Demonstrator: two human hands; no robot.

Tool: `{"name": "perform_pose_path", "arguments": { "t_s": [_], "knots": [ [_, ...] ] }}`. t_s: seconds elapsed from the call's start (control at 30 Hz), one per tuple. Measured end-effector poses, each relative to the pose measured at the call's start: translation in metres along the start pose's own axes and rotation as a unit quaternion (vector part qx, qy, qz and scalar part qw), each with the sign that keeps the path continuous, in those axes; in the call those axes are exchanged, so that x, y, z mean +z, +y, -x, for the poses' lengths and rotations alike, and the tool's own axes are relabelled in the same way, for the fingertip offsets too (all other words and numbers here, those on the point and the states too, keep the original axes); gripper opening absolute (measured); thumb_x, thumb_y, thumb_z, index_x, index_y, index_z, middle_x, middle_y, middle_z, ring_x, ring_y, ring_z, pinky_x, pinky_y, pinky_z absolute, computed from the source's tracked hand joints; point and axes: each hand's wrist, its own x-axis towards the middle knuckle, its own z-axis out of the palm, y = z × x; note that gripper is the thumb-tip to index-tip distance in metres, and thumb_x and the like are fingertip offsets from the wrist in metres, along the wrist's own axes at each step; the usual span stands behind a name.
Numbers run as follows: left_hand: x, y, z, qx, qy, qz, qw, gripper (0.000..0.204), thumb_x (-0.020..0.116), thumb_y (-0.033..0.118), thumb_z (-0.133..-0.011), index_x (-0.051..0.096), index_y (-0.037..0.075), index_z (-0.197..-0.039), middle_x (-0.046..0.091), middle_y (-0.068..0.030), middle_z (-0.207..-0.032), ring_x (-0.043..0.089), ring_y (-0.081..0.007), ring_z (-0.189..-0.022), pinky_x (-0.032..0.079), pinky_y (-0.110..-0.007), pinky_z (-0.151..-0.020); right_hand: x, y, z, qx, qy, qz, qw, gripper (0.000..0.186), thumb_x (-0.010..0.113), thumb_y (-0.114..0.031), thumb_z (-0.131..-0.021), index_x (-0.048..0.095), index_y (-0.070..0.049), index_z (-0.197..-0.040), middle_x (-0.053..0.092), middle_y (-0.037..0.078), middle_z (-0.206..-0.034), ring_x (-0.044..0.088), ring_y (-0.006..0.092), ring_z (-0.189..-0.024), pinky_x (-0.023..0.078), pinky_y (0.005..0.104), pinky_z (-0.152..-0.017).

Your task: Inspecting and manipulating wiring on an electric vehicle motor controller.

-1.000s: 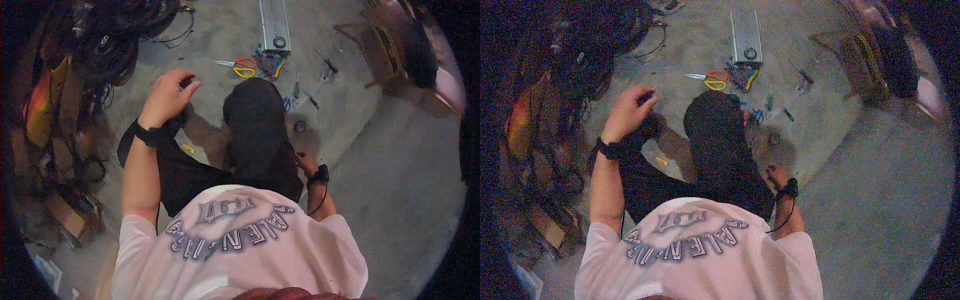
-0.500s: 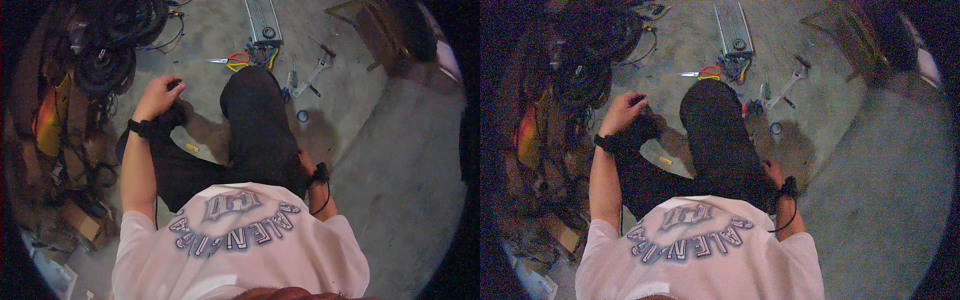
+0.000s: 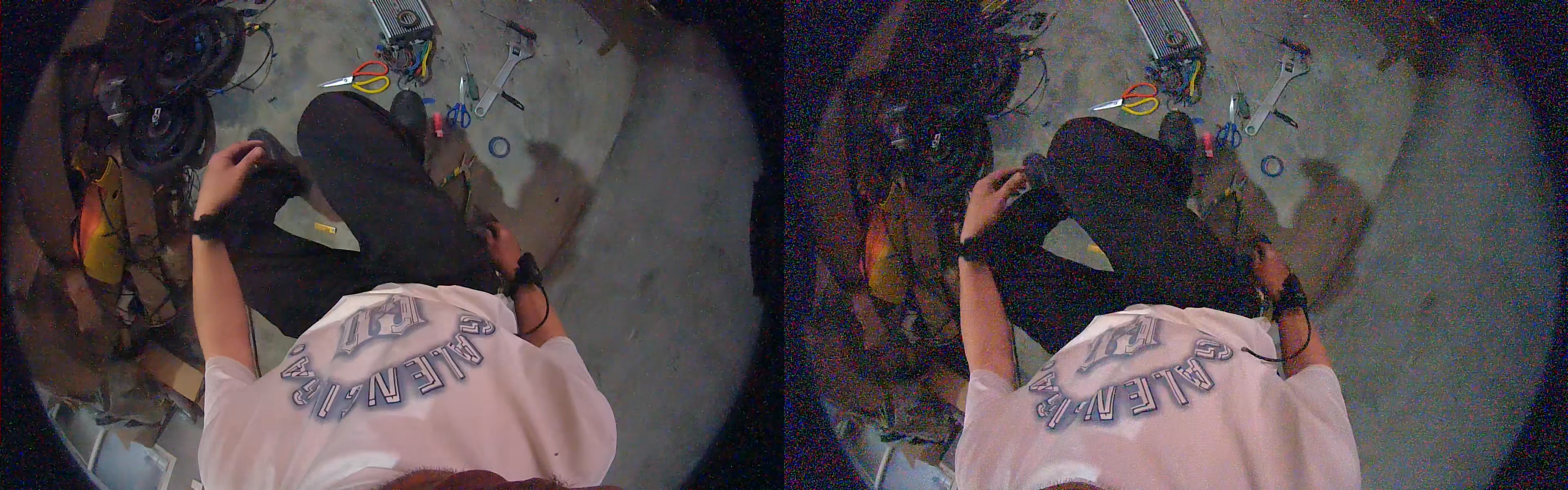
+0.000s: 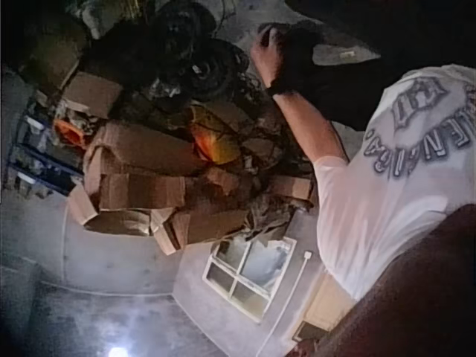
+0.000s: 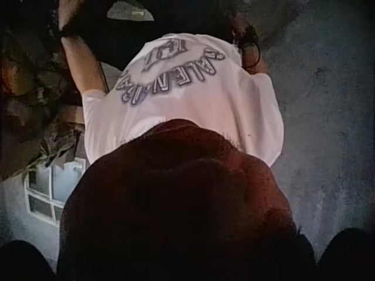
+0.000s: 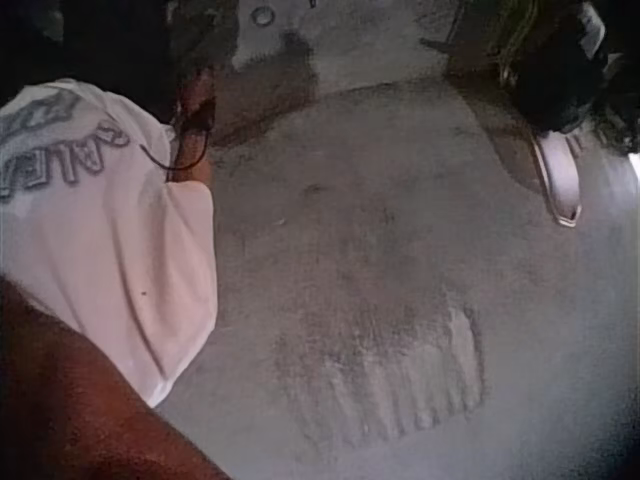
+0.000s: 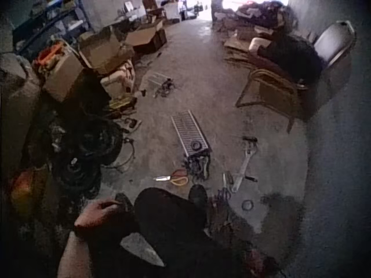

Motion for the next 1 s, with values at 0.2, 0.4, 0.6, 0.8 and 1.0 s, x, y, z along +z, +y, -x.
{"name": "perform_pose_path", "arguments": {
  "t_s": [0.2, 0.4, 0.6, 0.8, 1.0],
  "knots": [
    [-0.023, 0.019, 0.033, -0.001, 0.032, 0.134, 0.99, 0.032, 0.06, 0.02, -0.1, 0.066, -0.004, -0.12, 0.072, -0.0096, -0.107, 0.067, -0.0162, -0.097, 0.051, -0.031, -0.088, -0.001, 0.014, 0.002, -0.076, 0.062, 0.039, 0.994, 0.034, 0.051, -0.024, -0.099, 0.06, -0.005, -0.127, 0.066, 0.024, -0.117, 0.066, 0.0433, -0.101, 0.055, 0.0478, -0.087],
    [-0.024, 0.028, 0.054, -0.008, 0.111, 0.17, 0.979, 0.034, 0.059, 0.021, -0.101, 0.064, -0.005, -0.121, 0.071, -0.0105, -0.106, 0.067, -0.0168, -0.096, 0.052, -0.03, -0.089, 0.001, -0.005, 0.001, -0.127, 0.164, 0.061, 0.976, 0.026, 0.056, -0.023, -0.097, 0.064, -0.007, -0.116, 0.069, 0.021, -0.103, 0.067, 0.0422, -0.089, 0.054, 0.0508, -0.075],
    [0.031, 0.011, 0.064, -0.049, 0.106, 0.102, 0.988, 0.032, 0.062, 0.021, -0.1, 0.066, -0.004, -0.119, 0.073, -0.0083, -0.105, 0.067, -0.014, -0.096, 0.049, -0.025, -0.087, 0.01, -0.012, 0.01, -0.024, 0.158, 0.112, 0.981, 0.026, 0.056, -0.029, -0.097, 0.065, -0.007, -0.108, 0.069, 0.021, -0.1, 0.067, 0.0419, -0.09, 0.053, 0.0523, -0.079],
    [0.079, -0.029, 0.065, -0.041, 0.013, 0.143, 0.989, 0.032, 0.063, 0.021, -0.098, 0.067, -0.003, -0.119, 0.073, -0.0081, -0.105, 0.066, -0.0131, -0.096, 0.05, -0.026, -0.087, 0.014, -0.007, 0.004, -0.066, 0.179, 0.12, 0.974, 0.03, 0.053, -0.031, -0.097, 0.064, -0.006, -0.109, 0.07, 0.021, -0.101, 0.066, 0.0421, -0.094, 0.051, 0.0539, -0.085],
    [0.1, -0.028, 0.076, -0.078, -0.013, 0.15, 0.986, 0.035, 0.063, 0.025, -0.099, 0.067, -0.003, -0.119, 0.073, -0.008, -0.105, 0.067, -0.0142, -0.095, 0.052, -0.029, -0.085, 0.017, -0.014, 0.001, -0.026, 0.163, 0.125, 0.978, 0.028, 0.054, -0.031, -0.096, 0.064, -0.007, -0.106, 0.07, 0.019, -0.1, 0.067, 0.041, -0.094, 0.052, 0.0536, -0.083]
  ]
}}
